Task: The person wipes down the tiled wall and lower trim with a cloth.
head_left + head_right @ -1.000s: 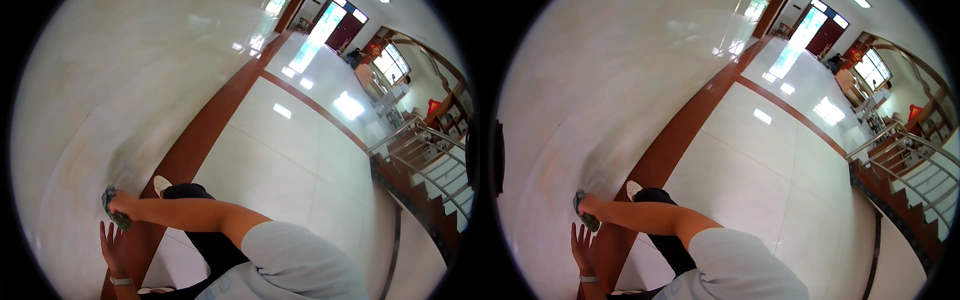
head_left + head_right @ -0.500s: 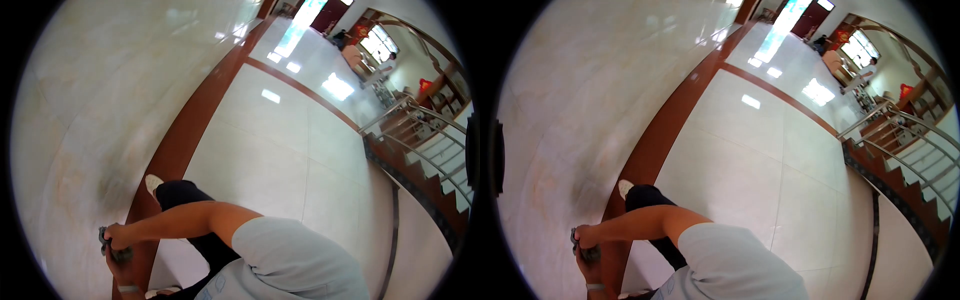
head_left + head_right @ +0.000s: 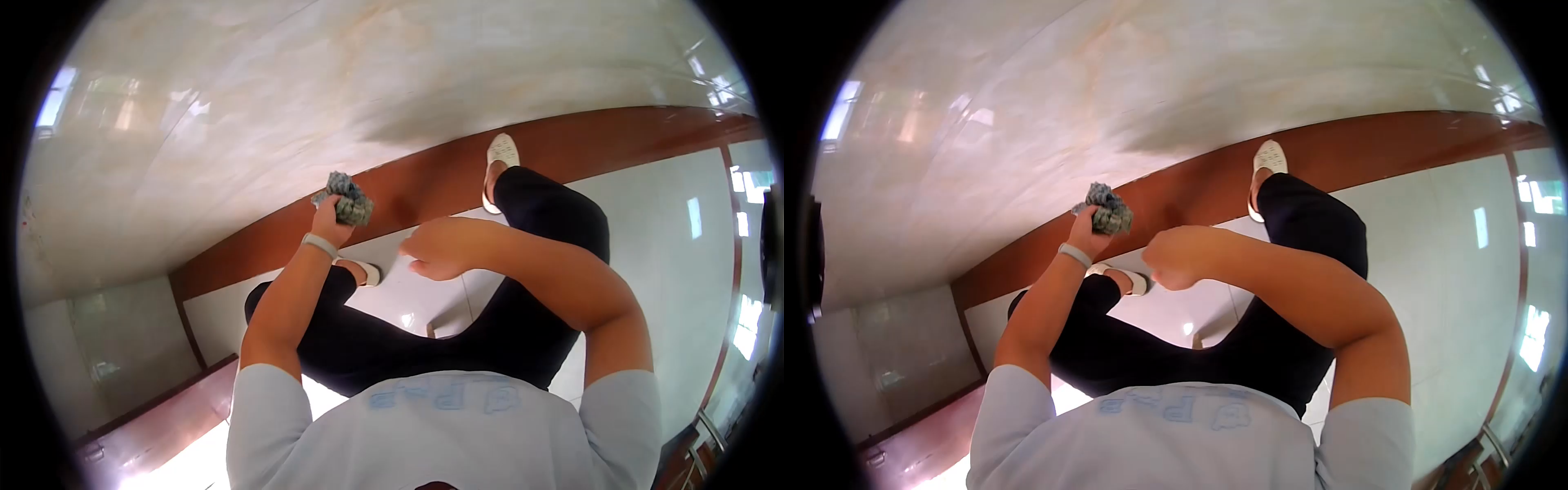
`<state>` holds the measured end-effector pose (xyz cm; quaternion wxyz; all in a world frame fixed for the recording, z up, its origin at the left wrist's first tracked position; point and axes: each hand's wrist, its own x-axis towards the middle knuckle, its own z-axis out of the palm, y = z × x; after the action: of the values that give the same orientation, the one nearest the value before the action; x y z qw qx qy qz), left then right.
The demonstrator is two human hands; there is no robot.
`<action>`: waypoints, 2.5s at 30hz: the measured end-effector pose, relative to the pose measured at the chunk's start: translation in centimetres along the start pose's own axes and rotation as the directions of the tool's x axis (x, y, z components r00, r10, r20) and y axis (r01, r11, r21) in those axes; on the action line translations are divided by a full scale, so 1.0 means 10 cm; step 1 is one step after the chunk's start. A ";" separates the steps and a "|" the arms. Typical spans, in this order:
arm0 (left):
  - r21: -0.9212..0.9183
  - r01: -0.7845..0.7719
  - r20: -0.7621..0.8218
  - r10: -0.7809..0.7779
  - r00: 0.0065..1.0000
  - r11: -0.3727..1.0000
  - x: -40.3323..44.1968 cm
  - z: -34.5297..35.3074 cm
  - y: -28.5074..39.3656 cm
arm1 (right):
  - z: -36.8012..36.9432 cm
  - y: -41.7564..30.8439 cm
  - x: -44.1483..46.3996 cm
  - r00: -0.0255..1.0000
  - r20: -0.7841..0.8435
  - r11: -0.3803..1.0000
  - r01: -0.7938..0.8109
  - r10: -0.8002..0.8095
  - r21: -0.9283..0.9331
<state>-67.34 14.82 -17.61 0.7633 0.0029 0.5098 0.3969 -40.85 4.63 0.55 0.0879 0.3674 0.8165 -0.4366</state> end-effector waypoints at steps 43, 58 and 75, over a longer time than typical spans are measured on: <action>0.516 -0.543 0.481 0.301 0.824 0.662 0.73 1.55 -0.11 | -0.13 -0.50 0.48 0.937 0.114 0.933 0.343 -0.331 -0.107; 0.758 -0.619 0.639 0.431 0.638 -0.206 0.65 0.63 0.53 | -0.24 -0.24 0.41 0.964 0.052 0.965 0.259 -0.262 0.051; 0.953 -0.130 0.278 0.621 0.733 -0.273 0.51 -0.49 1.26 | -0.29 -0.37 0.27 0.984 0.088 0.984 0.161 -0.153 -0.079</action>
<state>-77.93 24.61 -18.81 0.2252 0.6566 0.7119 0.1062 -44.72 7.00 3.46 0.1024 0.2795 0.8567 -0.4212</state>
